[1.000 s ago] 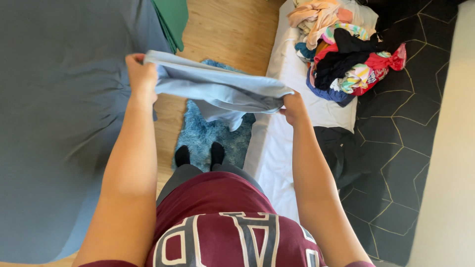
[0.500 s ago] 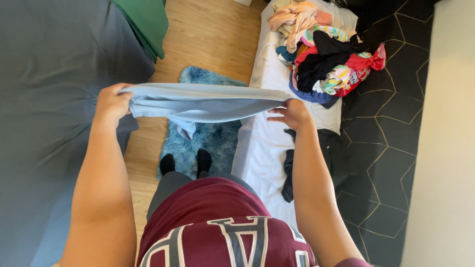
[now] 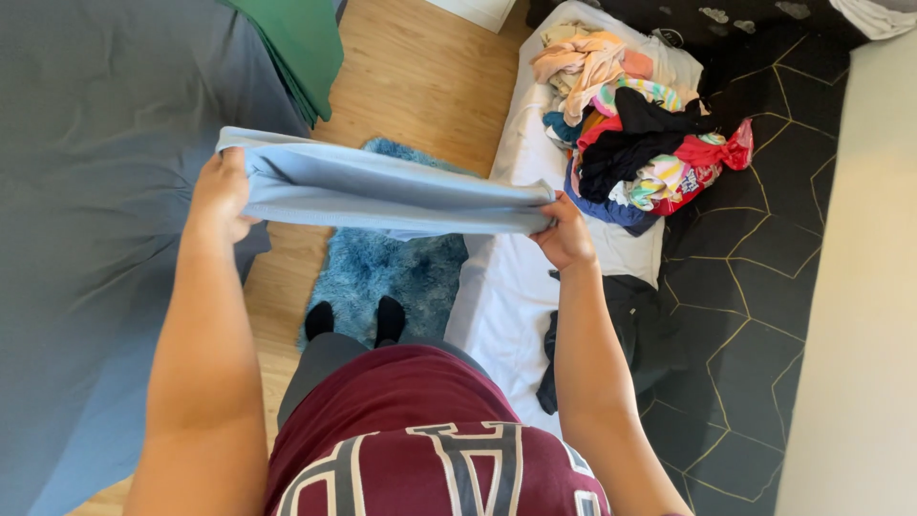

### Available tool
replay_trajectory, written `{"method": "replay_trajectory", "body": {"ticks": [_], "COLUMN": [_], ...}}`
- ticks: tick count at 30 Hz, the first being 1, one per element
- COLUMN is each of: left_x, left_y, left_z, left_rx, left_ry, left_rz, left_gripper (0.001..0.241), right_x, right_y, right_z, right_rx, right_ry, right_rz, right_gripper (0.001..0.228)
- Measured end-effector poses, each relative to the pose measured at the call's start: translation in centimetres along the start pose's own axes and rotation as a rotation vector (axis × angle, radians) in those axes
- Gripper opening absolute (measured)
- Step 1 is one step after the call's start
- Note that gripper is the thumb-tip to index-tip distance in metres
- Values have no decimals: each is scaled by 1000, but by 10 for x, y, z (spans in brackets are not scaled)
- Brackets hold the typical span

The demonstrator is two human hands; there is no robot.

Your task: The person sits on a bed and folds several t-shirts one by one. They pick up a maroon t-shirt, unfold it, fold it neatly, and place it on a stack. They repeat this process with a light blue t-shirt and a peach-colored t-shirt, smoothing each garment before folding.

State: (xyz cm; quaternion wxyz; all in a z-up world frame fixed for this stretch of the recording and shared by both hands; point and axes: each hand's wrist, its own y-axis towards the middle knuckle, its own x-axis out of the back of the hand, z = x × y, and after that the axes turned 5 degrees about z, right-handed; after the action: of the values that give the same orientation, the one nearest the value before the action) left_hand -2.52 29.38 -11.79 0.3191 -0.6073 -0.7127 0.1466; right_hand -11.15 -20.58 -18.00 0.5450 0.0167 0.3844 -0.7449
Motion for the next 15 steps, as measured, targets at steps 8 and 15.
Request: {"method": "replay_trajectory", "body": {"ticks": [8, 15], "left_x": [22, 13], "left_y": [-16, 34], "left_z": [-27, -8], "left_rx": [-169, -198], "left_ry": [-120, -178], "left_rz": [179, 121], "left_gripper": [25, 27], "right_x": [16, -37], "right_y": [52, 33], "right_z": [-1, 27], "right_rx": [165, 321], "right_ry": [-88, -112], "right_rz": [-352, -165], "right_gripper": [18, 13]}}
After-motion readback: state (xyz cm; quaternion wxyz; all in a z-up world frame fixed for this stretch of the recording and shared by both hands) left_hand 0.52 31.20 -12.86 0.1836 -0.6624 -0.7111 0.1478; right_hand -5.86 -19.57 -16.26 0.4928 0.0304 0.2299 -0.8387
